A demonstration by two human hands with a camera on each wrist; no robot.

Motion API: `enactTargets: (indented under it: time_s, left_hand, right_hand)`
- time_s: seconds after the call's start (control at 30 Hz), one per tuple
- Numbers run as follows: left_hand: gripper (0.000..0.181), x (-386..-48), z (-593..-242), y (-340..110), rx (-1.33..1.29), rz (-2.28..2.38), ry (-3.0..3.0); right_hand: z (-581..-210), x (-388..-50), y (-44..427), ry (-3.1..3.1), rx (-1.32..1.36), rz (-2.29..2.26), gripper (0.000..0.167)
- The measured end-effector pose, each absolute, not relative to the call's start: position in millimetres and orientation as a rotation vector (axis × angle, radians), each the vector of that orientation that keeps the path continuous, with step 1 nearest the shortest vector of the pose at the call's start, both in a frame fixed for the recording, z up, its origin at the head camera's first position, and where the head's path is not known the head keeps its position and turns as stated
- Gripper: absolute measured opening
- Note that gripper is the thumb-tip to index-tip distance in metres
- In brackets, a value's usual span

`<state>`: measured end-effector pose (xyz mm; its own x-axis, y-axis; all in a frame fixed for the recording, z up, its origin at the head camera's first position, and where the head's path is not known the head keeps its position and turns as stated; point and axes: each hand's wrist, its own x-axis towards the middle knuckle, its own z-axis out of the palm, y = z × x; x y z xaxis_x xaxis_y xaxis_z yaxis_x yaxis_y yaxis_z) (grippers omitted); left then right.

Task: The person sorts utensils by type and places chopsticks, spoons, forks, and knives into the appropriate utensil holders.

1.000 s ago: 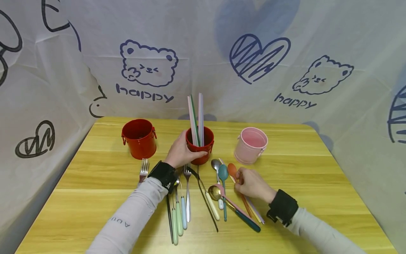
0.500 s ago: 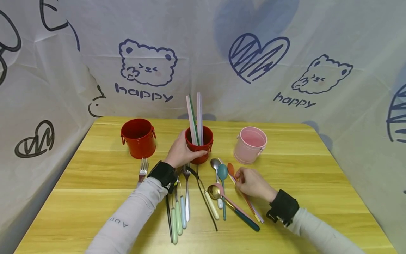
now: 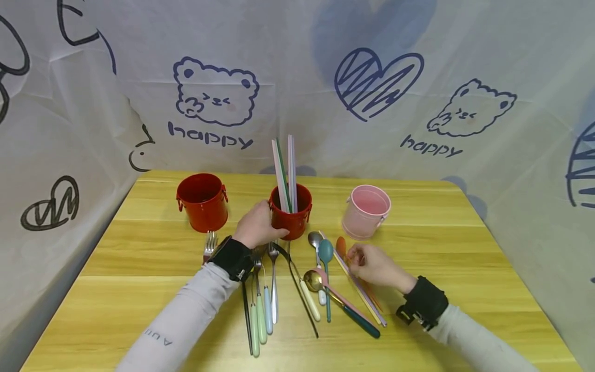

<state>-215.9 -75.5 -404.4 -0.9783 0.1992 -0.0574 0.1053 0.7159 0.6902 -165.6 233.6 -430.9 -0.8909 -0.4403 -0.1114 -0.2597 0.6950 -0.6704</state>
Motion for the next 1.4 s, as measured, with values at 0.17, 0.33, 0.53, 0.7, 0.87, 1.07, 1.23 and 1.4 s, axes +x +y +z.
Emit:
enactTargets:
  time_s: [0.17, 0.33, 0.53, 0.7, 0.87, 1.07, 1.23, 1.4]
  left_hand:
    - [0.038, -210, -395, -76, 0.161, 0.783, 2.877]
    - [0.021, -204, -387, -69, 0.286, 0.705, 2.842]
    - [0.028, -200, -380, -49, 0.506, 0.763, 2.679]
    - [0.018, -205, -381, -27, 0.637, 0.873, 2.648]
    - [0.037, -211, -385, -4, 0.664, 0.978, 2.65]
    - [0.054, -217, -392, 22, 0.669, 1.143, 2.654]
    - [0.066, -223, -398, 40, 0.649, 1.185, 2.704]
    - [0.076, -228, -403, 52, 0.638, 1.243, 2.727]
  right_hand:
    - [-425, -169, 241, 2.647, -0.624, -1.057, 0.02]
    - [-414, -171, 246, 2.689, -0.682, -1.095, 0.02]
    - [-398, -177, 249, 2.735, -0.74, -1.209, 0.016]
    - [-382, -184, 252, 2.821, -0.671, -1.313, 0.017]
    - [-364, -193, 256, 2.924, -0.598, -1.438, 0.019]
    - [-339, -207, 260, 2.984, -0.538, -1.673, 0.022]
    - [-325, -220, 263, 2.996, -0.524, -1.998, 0.021]
    - [-326, -228, 268, 3.032, -0.427, -2.133, 0.018]
